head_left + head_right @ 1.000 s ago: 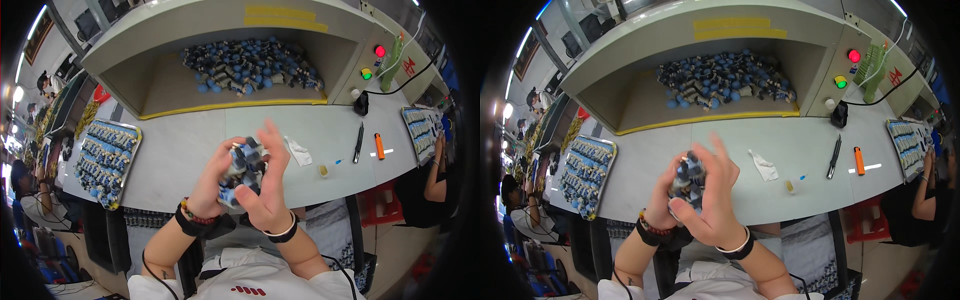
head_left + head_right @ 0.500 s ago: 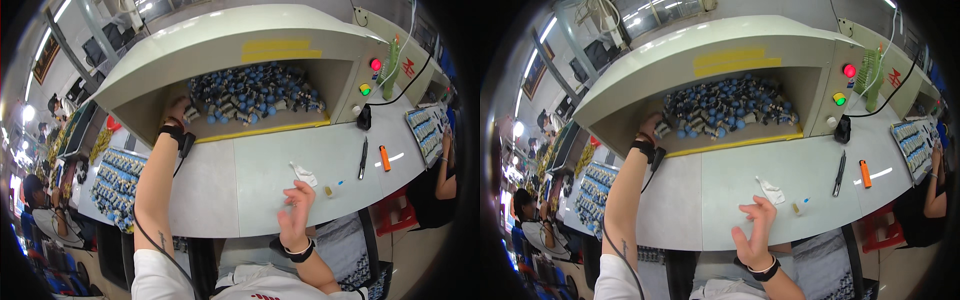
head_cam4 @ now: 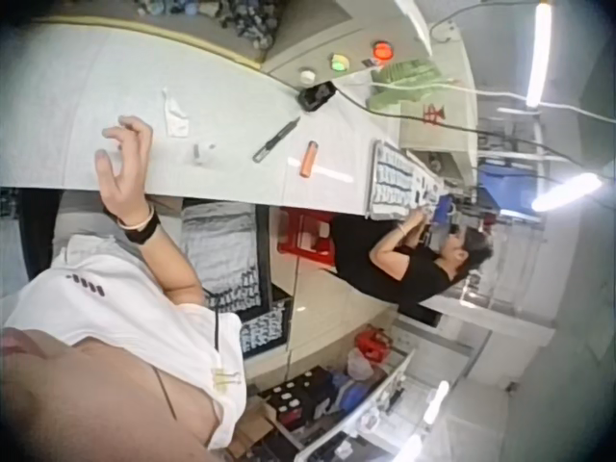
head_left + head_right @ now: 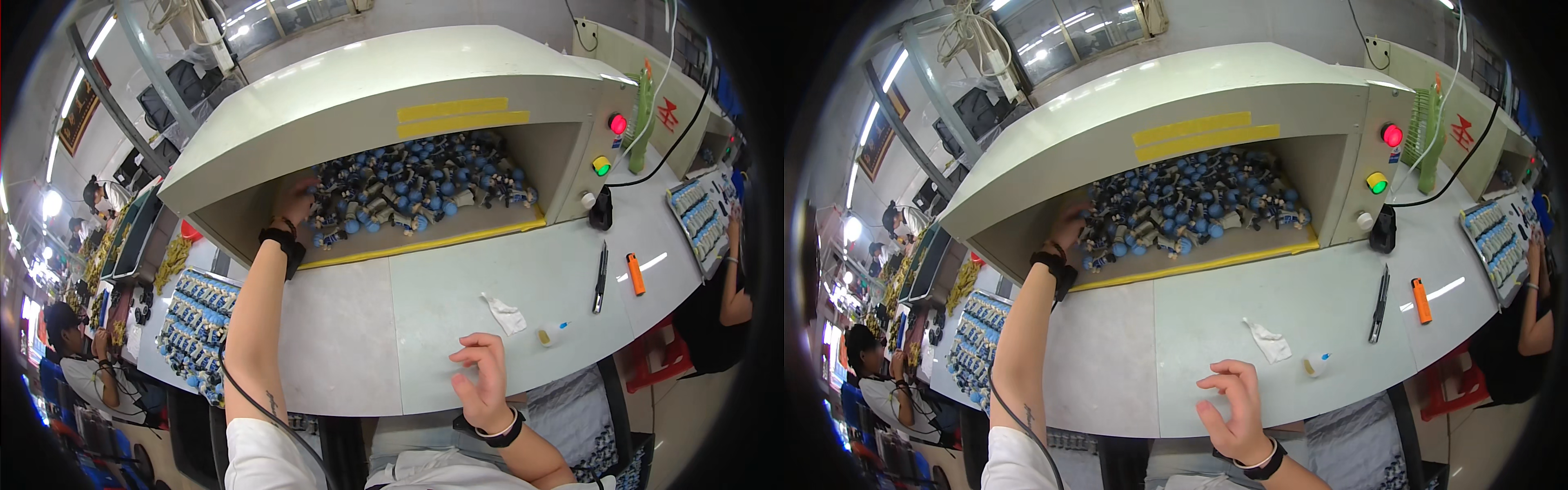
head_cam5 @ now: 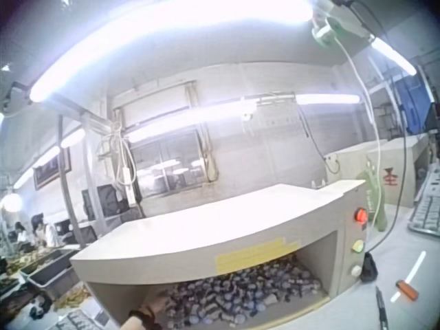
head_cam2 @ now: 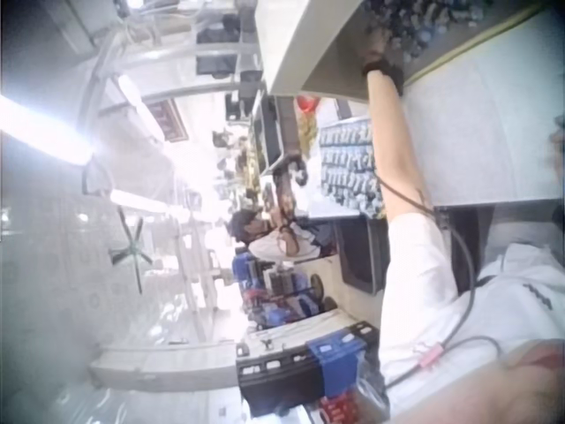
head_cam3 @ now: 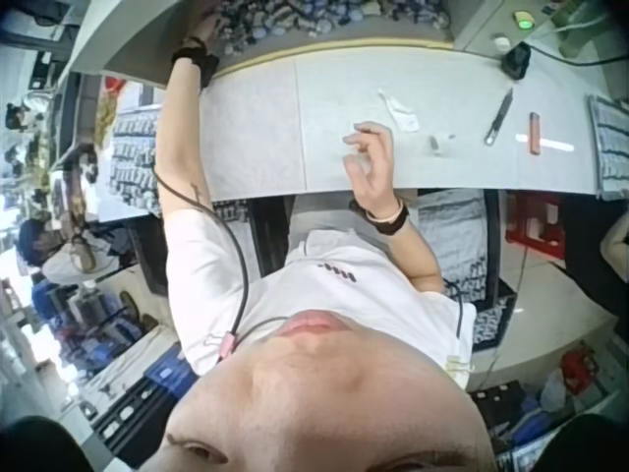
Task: Manually picking plastic figurines from a machine bin and placing them into sorted trays.
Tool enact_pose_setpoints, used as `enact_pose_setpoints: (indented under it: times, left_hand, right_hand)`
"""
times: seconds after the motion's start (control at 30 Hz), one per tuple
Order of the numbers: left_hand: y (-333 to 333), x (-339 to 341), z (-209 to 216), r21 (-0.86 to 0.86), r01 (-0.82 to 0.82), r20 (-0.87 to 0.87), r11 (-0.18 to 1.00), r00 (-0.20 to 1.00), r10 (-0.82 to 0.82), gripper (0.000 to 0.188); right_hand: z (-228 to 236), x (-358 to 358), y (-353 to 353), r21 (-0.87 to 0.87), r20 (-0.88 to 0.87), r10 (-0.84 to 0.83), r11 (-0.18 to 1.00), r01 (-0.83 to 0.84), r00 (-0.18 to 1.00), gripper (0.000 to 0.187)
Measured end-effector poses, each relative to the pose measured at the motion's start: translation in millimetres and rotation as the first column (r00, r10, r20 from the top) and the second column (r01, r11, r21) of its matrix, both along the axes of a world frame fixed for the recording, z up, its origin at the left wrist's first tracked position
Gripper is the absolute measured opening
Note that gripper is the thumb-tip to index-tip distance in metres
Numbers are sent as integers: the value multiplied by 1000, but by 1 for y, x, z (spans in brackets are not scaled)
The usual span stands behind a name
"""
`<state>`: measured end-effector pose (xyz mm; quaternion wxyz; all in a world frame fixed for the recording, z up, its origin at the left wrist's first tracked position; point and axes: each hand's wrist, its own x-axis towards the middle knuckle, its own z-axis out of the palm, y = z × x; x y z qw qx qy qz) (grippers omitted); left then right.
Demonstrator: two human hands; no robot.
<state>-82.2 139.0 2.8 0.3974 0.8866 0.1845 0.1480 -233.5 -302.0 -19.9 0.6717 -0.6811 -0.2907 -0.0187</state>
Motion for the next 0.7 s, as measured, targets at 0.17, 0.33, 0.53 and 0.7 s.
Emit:
enact_pose_setpoints:
  times: [0.17, 0.33, 0.53, 0.7]
  left_hand:
    - [-23, -7, 12, 157, 114, -156, 981, 984, -90, 38]
    - [41, -8, -24, 392, 129, -76, 911, 991, -107, 38]
    - [10, -8, 2, 162, -91, -234, 983, 964, 128, 37]
    - [23, -23, 7, 206, -67, -286, 976, 950, 125, 37]
  right_hand:
    - [0, 1, -1, -12, -2, 6, 1000, -6, 1000, 20]
    - [5, -2, 1, -14, 28, 36, 999, -36, 999, 18]
    - [3, -2, -3, -49, 43, -9, 999, 11, 999, 19]
    - [5, -5, 1, -38, 46, 4, 999, -3, 999, 19]
